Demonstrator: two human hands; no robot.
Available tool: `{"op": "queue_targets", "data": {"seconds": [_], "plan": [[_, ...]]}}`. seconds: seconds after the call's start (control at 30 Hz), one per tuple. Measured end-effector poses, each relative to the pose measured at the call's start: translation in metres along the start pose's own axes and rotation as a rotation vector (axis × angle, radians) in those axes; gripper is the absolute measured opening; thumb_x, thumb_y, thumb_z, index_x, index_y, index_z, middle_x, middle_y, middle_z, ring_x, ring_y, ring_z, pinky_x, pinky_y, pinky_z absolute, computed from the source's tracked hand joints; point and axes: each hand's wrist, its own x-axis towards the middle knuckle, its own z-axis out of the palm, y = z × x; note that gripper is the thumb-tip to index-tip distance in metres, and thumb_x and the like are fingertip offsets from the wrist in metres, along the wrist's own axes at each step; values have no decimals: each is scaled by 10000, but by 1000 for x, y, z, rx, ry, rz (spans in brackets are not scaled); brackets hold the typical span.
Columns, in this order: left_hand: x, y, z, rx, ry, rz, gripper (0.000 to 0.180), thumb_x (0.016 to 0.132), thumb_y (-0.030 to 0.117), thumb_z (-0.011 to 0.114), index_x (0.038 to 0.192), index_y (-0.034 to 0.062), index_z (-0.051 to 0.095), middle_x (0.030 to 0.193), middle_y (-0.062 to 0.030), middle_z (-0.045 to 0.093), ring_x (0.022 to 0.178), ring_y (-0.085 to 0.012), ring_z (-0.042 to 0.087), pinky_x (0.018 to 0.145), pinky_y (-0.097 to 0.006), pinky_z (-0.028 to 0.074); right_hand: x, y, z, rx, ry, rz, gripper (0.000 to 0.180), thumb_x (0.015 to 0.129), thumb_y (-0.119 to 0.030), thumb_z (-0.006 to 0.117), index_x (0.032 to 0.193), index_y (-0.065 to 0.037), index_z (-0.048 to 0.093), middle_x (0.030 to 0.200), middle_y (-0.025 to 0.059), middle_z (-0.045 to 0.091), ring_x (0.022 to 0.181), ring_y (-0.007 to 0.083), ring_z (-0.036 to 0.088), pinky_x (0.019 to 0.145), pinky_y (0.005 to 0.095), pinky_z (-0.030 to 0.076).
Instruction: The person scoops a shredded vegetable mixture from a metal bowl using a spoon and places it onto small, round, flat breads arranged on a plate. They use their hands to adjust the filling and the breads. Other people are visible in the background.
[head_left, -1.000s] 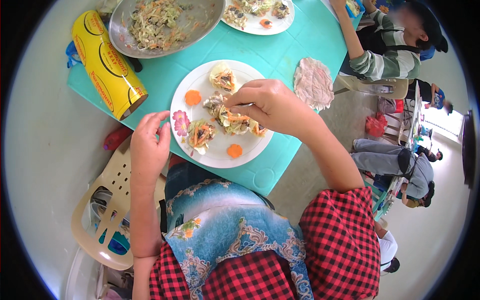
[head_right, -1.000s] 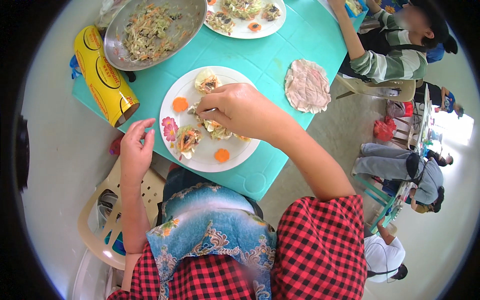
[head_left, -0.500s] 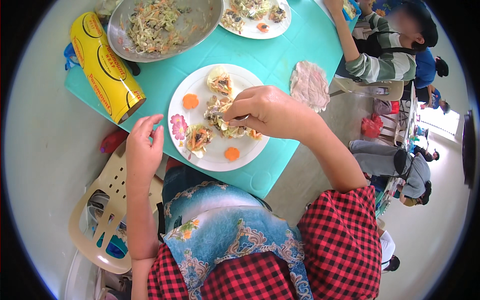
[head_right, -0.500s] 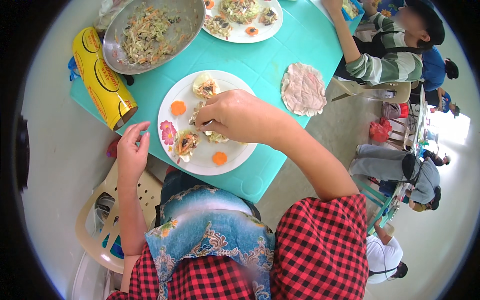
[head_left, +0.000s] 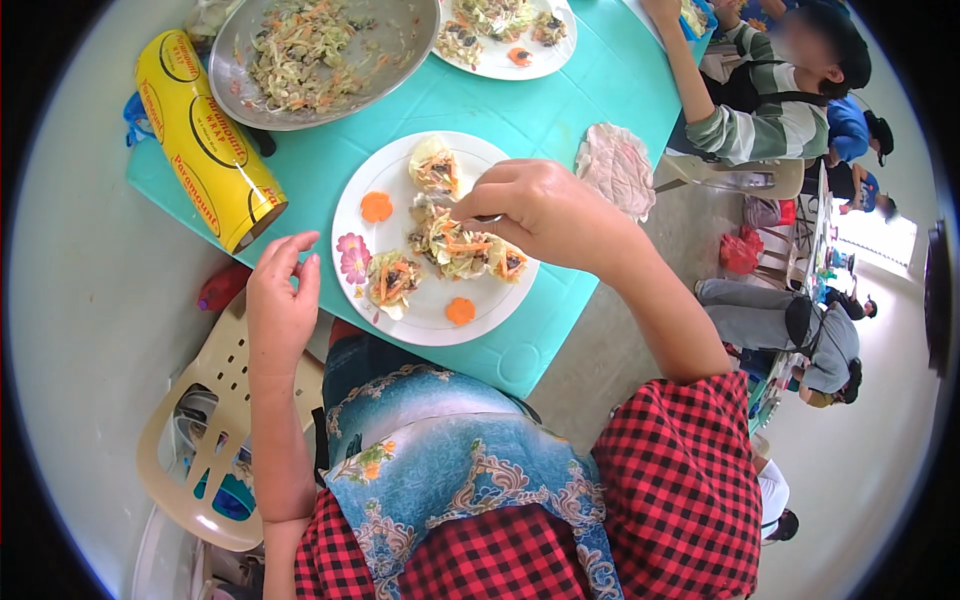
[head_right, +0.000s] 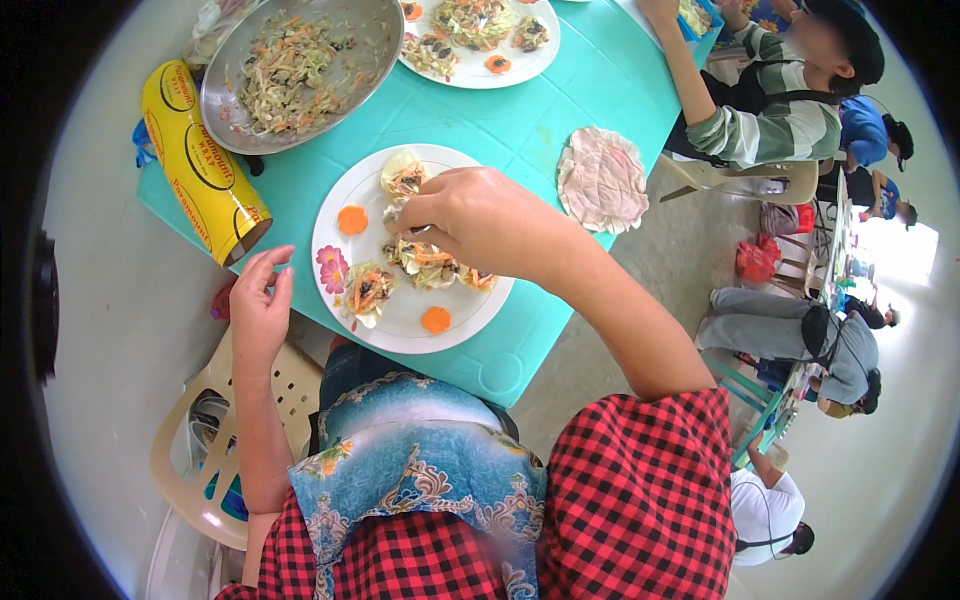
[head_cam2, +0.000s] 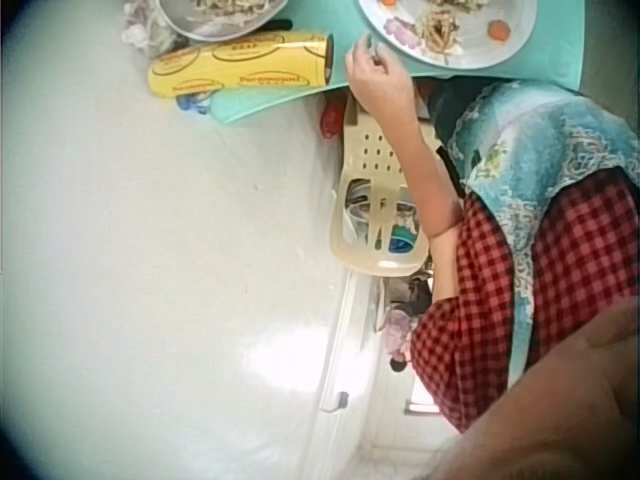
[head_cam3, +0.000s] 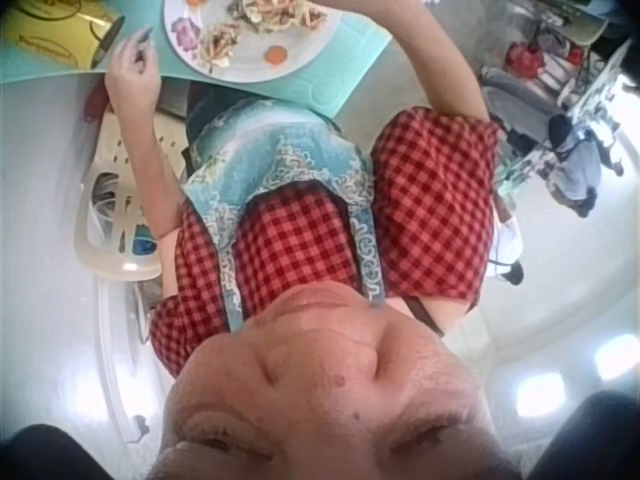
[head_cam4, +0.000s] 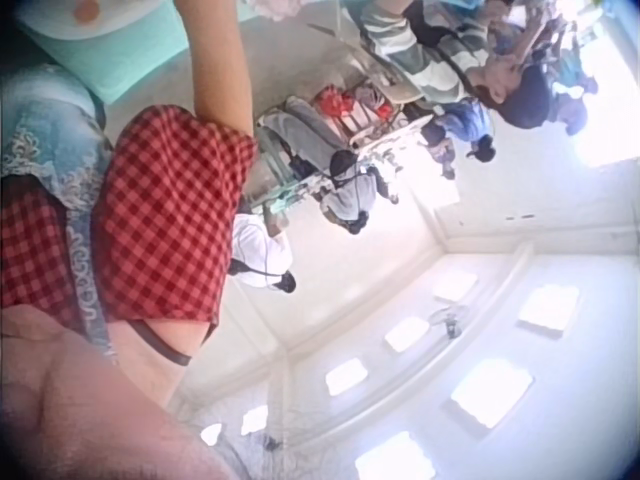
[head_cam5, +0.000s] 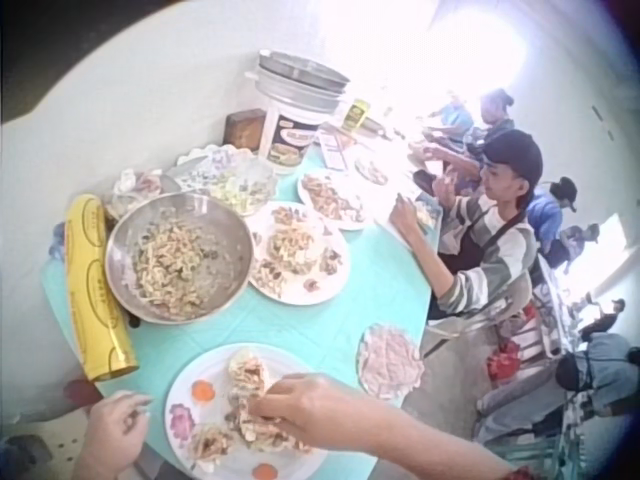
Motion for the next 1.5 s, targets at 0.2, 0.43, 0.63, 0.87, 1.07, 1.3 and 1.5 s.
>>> {"op": "queue_targets", "data": {"seconds": [0.2,0.43,0.63,0.87,1.07,1.3,1.5], "plan": [[0,-4,2,4,12,26,210,836,12,536,1037,6,595,968,-50,585,672,-78,514,553,-202,407,-10,-2,-5,-1,0,43,132,780,-68,628,906,-56,667,770,90,625,728,245,597,645,342,486],[0,-1,3,2,-6,38,209,837,11,532,1037,4,595,963,-49,585,670,-79,513,557,-202,408,-1,-4,3,17,26,-19,129,778,-68,631,902,-55,665,775,92,622,734,247,599,652,350,487],[-4,0,0,5,6,19,216,838,16,531,1044,5,595,964,-48,588,674,-81,511,553,-203,405,-10,-2,5,25,-23,15,147,750,-32,623,891,-45,661,758,99,613,738,258,594,651,353,485],[-5,-1,2,-7,2,23,215,839,21,531,1043,4,595,969,-47,587,679,-79,504,543,-205,402,-22,-7,13,1,-12,-54,243,671,5,661,907,-54,656,787,87,611,740,243,591,661,350,489],[-6,-1,2,-11,-5,25,212,838,15,528,1039,2,594,968,-47,583,680,-79,503,548,-205,405,-26,-9,12,-16,61,-73,281,677,7,661,947,-70,647,793,79,608,755,239,593,657,350,493],[-8,0,2,-12,-18,31,211,837,14,529,1039,0,591,964,-49,578,680,-82,505,560,-203,409,-26,-3,14,-23,128,8,203,743,-31,641,942,-71,651,772,88,599,737,247,593,636,346,492],[-7,2,3,-41,-14,18,223,822,32,541,1037,12,598,974,-91,597,659,-144,527,577,-257,433,-39,-3,7,21,168,92,129,768,-65,647,895,-45,658,783,88,630,730,231,616,637,320,499]]}}
